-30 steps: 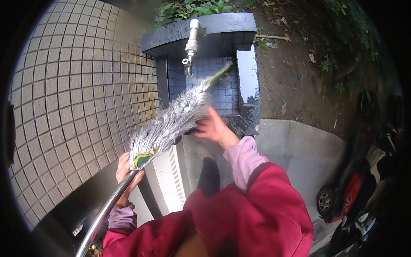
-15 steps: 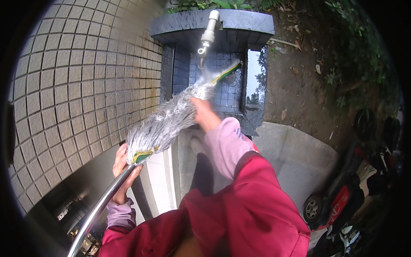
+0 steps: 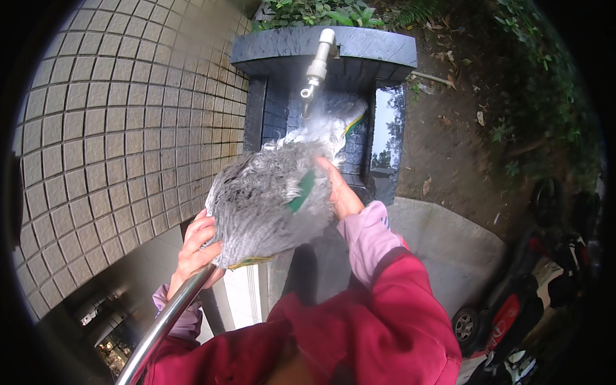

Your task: The person washes a mop head at an outdoor sink. They hold the mop handle and place the gray fibers under a stream of water from a faucet, turning the mop over and rubbing the fibers by hand.

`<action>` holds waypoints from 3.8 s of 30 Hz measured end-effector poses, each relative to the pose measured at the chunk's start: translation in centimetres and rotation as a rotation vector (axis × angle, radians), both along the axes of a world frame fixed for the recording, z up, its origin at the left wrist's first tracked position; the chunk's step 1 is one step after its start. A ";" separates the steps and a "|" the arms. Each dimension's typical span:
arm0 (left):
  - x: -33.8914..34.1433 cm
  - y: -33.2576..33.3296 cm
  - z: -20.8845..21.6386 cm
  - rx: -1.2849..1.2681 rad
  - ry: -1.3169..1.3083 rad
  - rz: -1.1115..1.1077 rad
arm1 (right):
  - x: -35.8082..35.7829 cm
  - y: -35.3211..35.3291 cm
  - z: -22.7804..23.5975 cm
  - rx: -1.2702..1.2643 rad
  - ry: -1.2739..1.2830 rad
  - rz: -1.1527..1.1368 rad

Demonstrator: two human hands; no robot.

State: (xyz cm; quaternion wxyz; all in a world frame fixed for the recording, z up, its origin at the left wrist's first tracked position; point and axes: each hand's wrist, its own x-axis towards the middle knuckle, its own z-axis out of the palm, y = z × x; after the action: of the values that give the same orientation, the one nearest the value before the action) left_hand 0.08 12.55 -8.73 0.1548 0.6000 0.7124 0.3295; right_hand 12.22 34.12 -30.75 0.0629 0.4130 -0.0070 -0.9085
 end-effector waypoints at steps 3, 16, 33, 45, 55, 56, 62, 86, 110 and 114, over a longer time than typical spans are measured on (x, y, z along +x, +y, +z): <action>-0.1 -2.9 -0.7 -0.004 -0.008 0.123 | -1.9 -1.6 -5.3 0.103 0.037 0.065; 2.4 -4.2 3.7 -0.050 0.048 0.090 | 1.4 -6.8 1.4 0.046 0.145 -0.062; 3.1 -4.6 9.1 -0.097 0.009 0.192 | 2.9 -8.6 10.2 0.055 0.085 -0.047; 3.2 -4.0 9.2 -0.032 -0.133 0.123 | 5.5 -9.2 5.0 -0.072 -0.153 0.008; 3.2 -6.2 11.0 -0.151 -0.032 0.105 | 4.0 -12.9 6.2 -0.142 0.052 -0.044; 3.4 -5.9 11.0 -0.130 -0.028 0.106 | 3.7 -13.0 6.5 -0.158 0.062 -0.041; 3.6 -4.9 10.5 -0.087 -0.086 0.070 | 5.4 -12.0 5.3 -0.094 0.030 0.003; 2.4 -3.7 14.0 -0.008 -0.117 0.137 | 4.2 -8.3 9.2 -0.014 -0.001 -0.034; 0.2 -3.6 9.4 -0.106 -0.113 0.089 | 3.3 -10.9 6.4 -0.221 0.024 -0.012; 0.1 -4.1 9.4 -0.105 -0.073 0.047 | 2.5 -10.5 9.4 -0.184 -0.005 -0.060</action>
State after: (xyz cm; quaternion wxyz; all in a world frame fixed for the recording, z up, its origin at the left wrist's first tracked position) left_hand 0.14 8.46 0.67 0.2039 0.5616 0.7365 0.3171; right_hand 14.72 23.66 -21.31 0.0731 0.4074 -0.1028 -0.9045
